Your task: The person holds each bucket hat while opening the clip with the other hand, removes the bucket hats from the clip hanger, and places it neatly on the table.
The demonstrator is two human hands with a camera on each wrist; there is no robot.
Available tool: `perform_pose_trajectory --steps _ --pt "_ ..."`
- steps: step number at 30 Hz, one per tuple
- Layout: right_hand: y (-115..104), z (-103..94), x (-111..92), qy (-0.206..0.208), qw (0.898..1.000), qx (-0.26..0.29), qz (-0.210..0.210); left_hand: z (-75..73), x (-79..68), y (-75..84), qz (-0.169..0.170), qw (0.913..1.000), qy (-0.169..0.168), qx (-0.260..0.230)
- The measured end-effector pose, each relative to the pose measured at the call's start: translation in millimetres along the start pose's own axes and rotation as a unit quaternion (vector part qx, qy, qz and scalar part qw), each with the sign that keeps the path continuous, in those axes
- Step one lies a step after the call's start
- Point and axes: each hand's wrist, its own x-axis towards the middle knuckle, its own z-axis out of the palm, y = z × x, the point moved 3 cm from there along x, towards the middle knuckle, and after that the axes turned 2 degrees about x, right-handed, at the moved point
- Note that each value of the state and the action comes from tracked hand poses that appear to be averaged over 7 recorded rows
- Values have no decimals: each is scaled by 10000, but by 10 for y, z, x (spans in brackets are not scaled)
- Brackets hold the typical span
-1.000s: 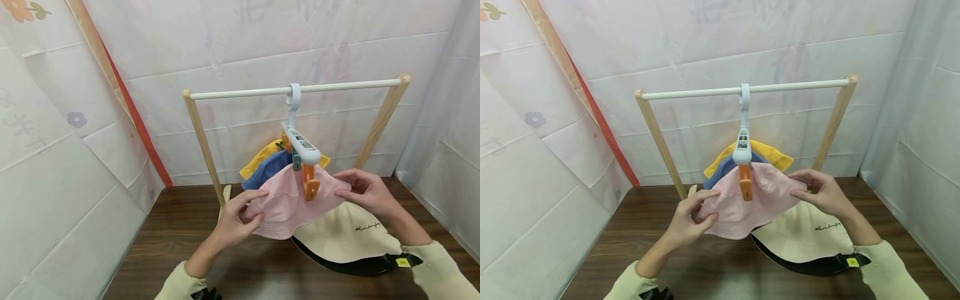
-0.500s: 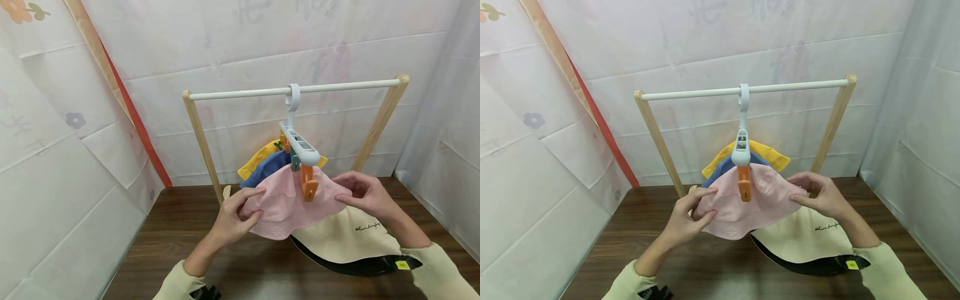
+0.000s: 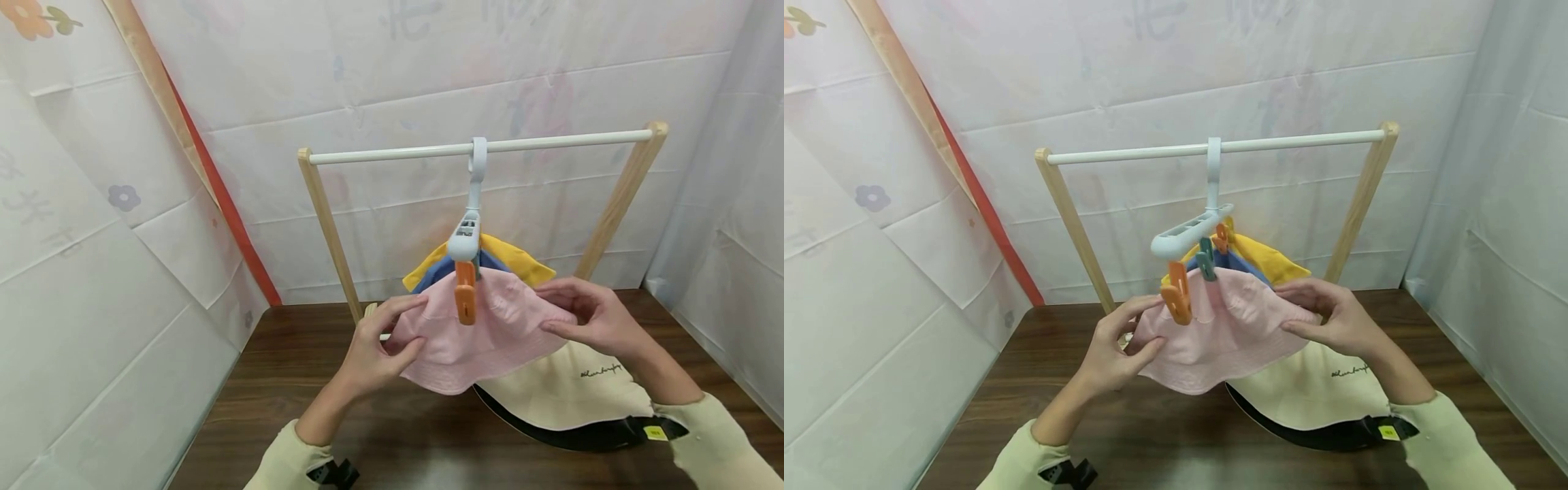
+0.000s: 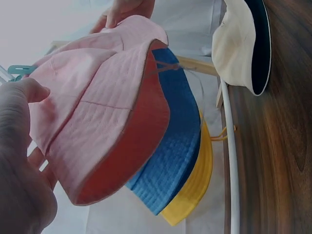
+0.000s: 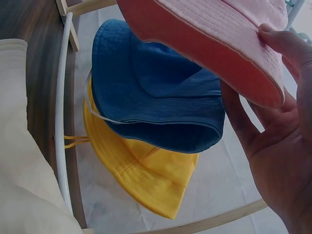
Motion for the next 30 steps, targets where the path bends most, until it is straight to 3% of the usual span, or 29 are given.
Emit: perform_pose_trajectory --steps 12,20,30 --pt "-104 70 43 -271 9975 -648 -38 -54 -1 -33 -49 9999 81 109" --pt "-136 112 95 -332 9861 -1592 -337 -65 8 -43 -59 9999 112 6" --pt "-156 160 176 -398 9843 -1635 -526 -65 2 -47 -125 9998 122 -30"
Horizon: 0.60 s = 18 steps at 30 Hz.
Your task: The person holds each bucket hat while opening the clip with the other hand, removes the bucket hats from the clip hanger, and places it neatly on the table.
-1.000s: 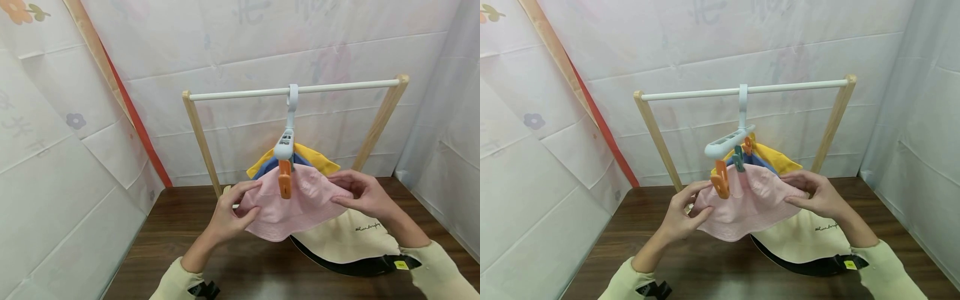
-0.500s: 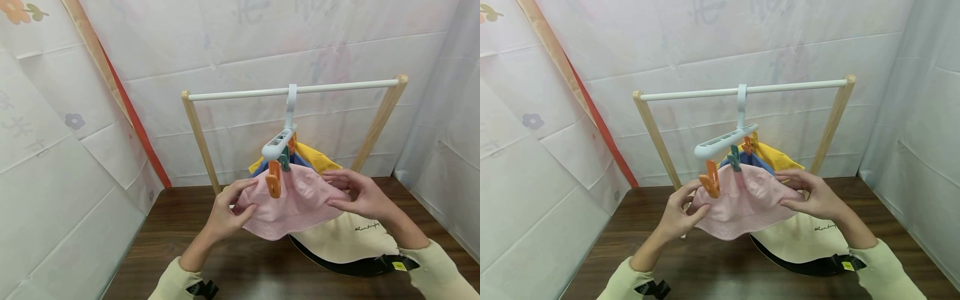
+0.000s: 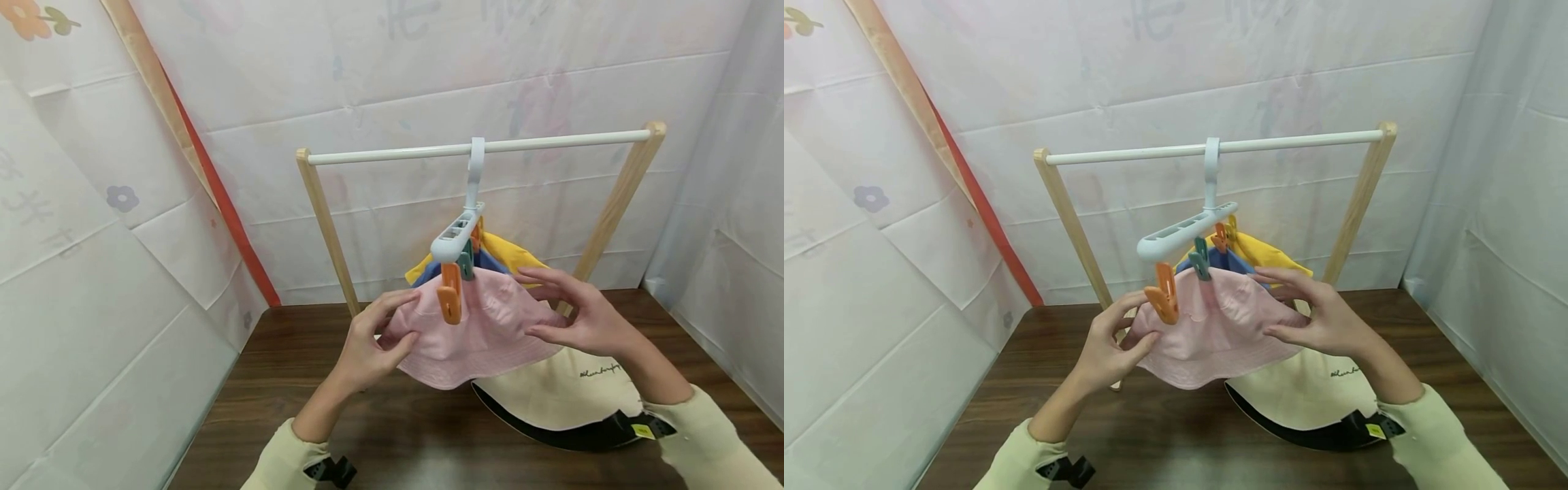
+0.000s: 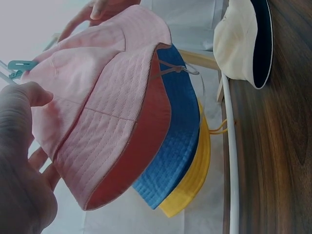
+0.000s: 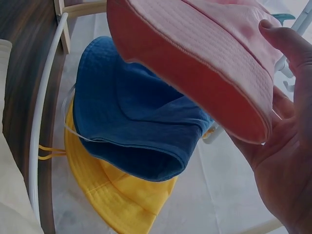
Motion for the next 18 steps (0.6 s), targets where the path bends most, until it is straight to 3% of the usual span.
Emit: perform_pose_trajectory --steps 6,14,18 --pt "-36 54 67 9 9990 179 -400 2 -13 -18 -70 10000 -50 14" --pt "-64 105 107 -150 9994 -263 -183 4 -21 -25 -245 9997 -84 36" --pt "-72 125 128 -76 9988 -290 -394 3 -23 -28 -131 9999 -47 49"
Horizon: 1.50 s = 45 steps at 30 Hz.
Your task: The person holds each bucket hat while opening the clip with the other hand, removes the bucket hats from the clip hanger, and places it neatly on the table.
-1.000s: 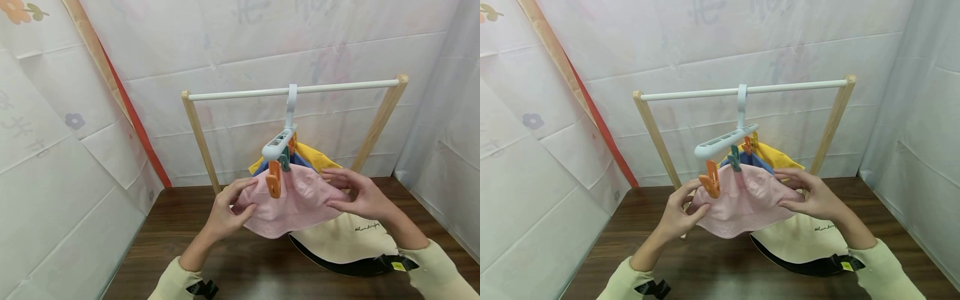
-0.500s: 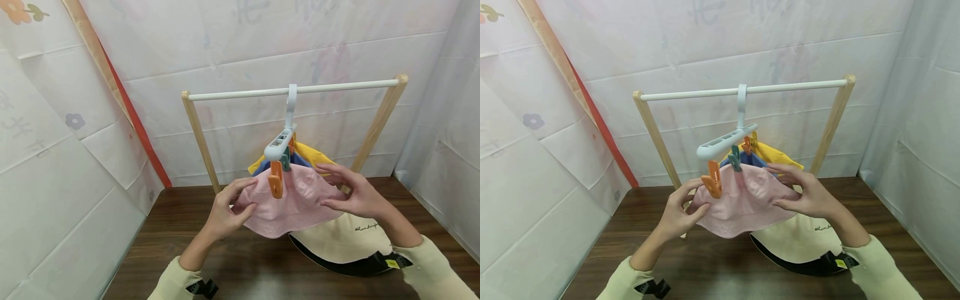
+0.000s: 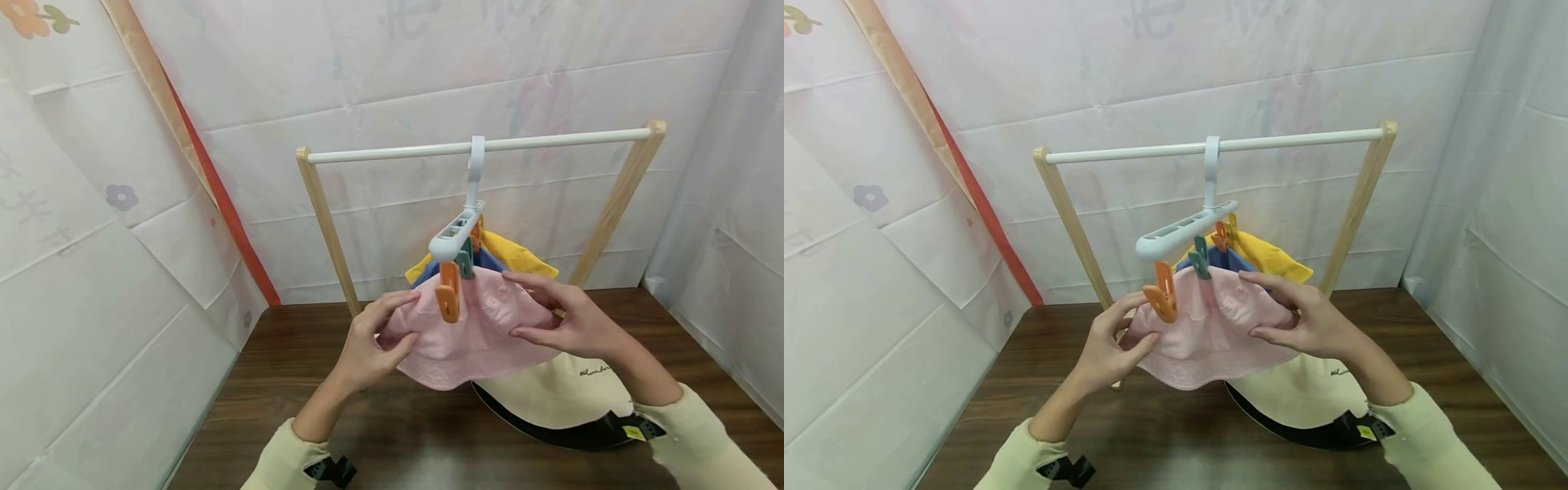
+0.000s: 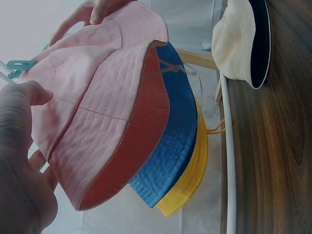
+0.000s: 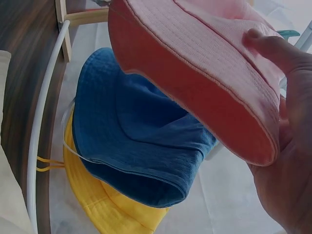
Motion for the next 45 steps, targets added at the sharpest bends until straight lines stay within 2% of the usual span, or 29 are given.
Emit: perform_pose_trajectory --steps 3,6,19,34,45 --pt "-12 13 27 104 9996 19 -246 -3 -4 -2 67 10000 33 23" --pt "-25 20 40 130 9996 -16 -257 -4 -6 -2 51 10000 30 35" --pt "-29 63 33 140 9995 96 -266 -31 23 11 -443 9989 -17 -154" --pt "7 121 25 220 9993 231 -179 -73 43 1 -393 9989 28 -243" --pt "-16 172 62 341 9993 72 -158 -94 78 -20 -235 9992 49 -334"
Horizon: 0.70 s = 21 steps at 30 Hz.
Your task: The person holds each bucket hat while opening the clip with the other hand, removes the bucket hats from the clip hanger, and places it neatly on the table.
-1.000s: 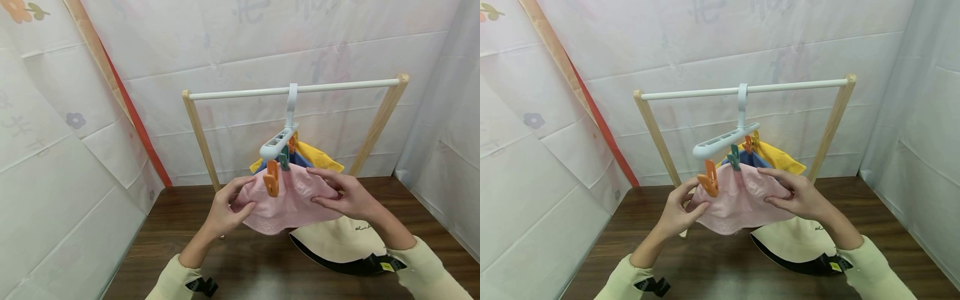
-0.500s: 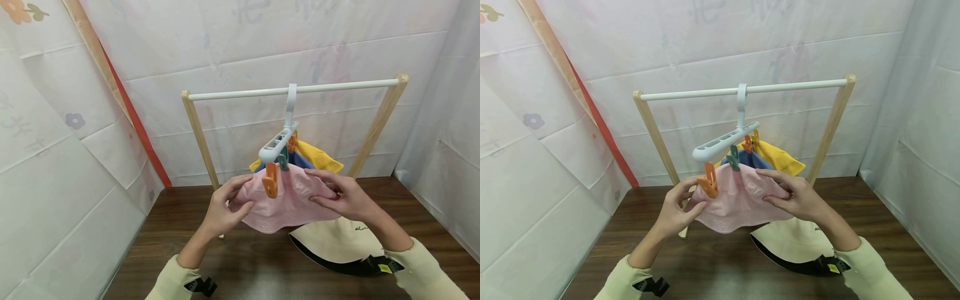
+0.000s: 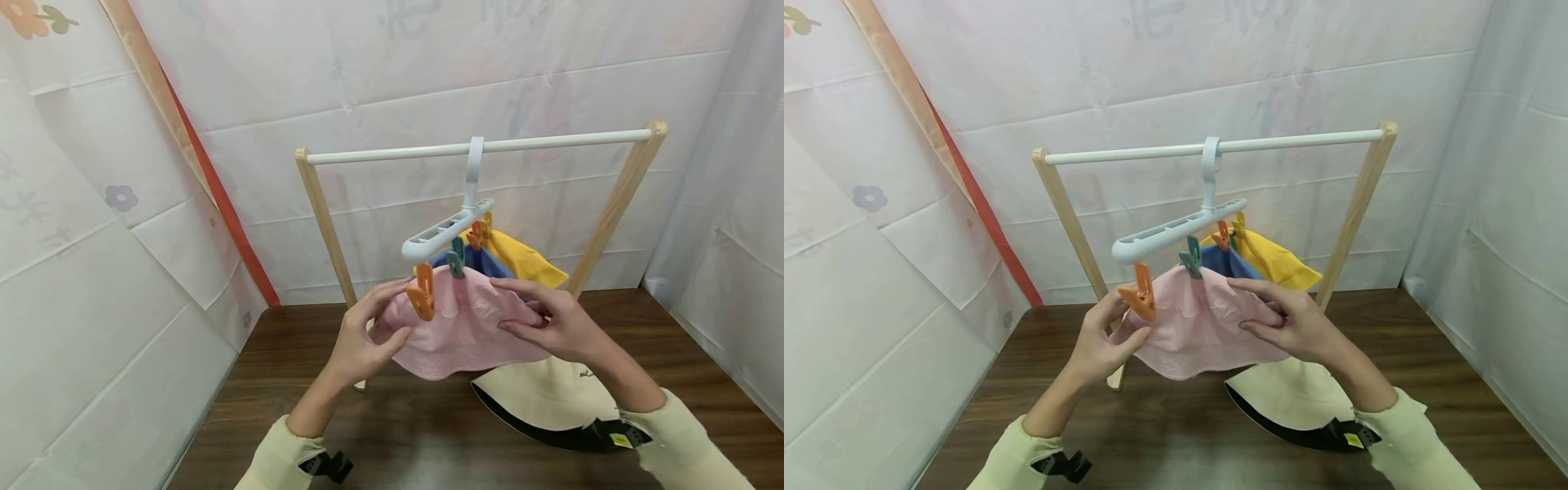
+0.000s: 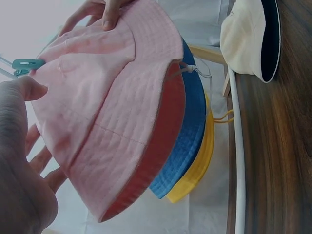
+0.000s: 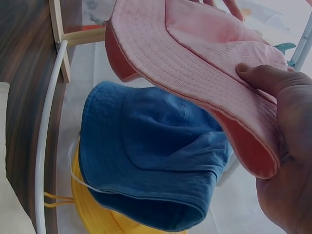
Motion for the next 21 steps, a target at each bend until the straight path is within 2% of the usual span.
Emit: perform_pose_trajectory --steps 10,21 --pt "12 57 2 -48 9997 137 192 -21 25 6 47 9993 64 370" --pt "1 92 43 -29 9997 104 203 -28 56 4 -182 9985 73 520"
